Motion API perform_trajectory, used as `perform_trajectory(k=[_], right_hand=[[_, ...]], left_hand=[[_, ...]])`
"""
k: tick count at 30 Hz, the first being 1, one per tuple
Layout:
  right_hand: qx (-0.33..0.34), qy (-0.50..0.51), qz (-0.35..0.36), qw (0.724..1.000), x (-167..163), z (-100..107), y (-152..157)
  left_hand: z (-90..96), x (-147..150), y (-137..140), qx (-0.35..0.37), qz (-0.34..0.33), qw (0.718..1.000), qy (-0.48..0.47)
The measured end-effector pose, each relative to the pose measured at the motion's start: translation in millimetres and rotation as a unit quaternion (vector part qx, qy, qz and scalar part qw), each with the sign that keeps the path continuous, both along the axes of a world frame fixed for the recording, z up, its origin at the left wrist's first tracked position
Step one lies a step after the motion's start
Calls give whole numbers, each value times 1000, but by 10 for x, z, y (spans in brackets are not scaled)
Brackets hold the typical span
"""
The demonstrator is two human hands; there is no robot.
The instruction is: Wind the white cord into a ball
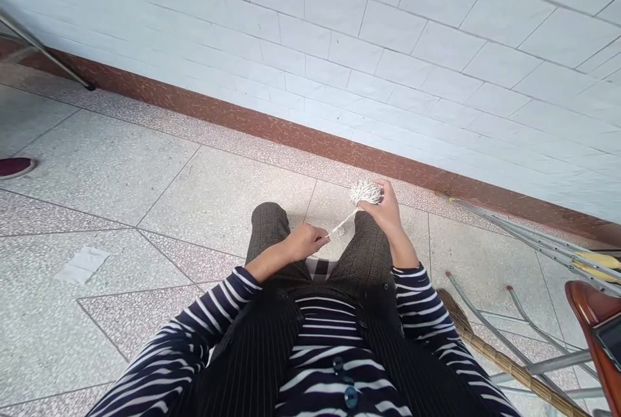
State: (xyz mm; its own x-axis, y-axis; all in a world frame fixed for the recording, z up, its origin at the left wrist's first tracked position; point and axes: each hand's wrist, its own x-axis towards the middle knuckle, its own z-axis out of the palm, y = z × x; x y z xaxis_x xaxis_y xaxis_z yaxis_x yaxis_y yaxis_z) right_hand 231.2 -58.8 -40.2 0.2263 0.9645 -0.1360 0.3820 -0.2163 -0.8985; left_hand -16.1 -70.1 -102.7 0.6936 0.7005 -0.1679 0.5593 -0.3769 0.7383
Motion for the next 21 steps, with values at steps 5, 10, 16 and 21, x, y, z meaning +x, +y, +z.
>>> perform_trajectory(k=[5,10,16,21], right_hand=[[-98,-85,80,988,-211,-481,-167],[-182,300,197,915,-402,-548,-430],[-157,444,149,869,-295,-299,-438],[-70,423,90,899,-230,-97,-267]], left_hand=[[272,-7,225,146,-30,989,3],[277,-13,495,83,-6,994,-68],[-68,-29,462,-71,93,983,-143],[-200,51,171,-141,76,979,-127]])
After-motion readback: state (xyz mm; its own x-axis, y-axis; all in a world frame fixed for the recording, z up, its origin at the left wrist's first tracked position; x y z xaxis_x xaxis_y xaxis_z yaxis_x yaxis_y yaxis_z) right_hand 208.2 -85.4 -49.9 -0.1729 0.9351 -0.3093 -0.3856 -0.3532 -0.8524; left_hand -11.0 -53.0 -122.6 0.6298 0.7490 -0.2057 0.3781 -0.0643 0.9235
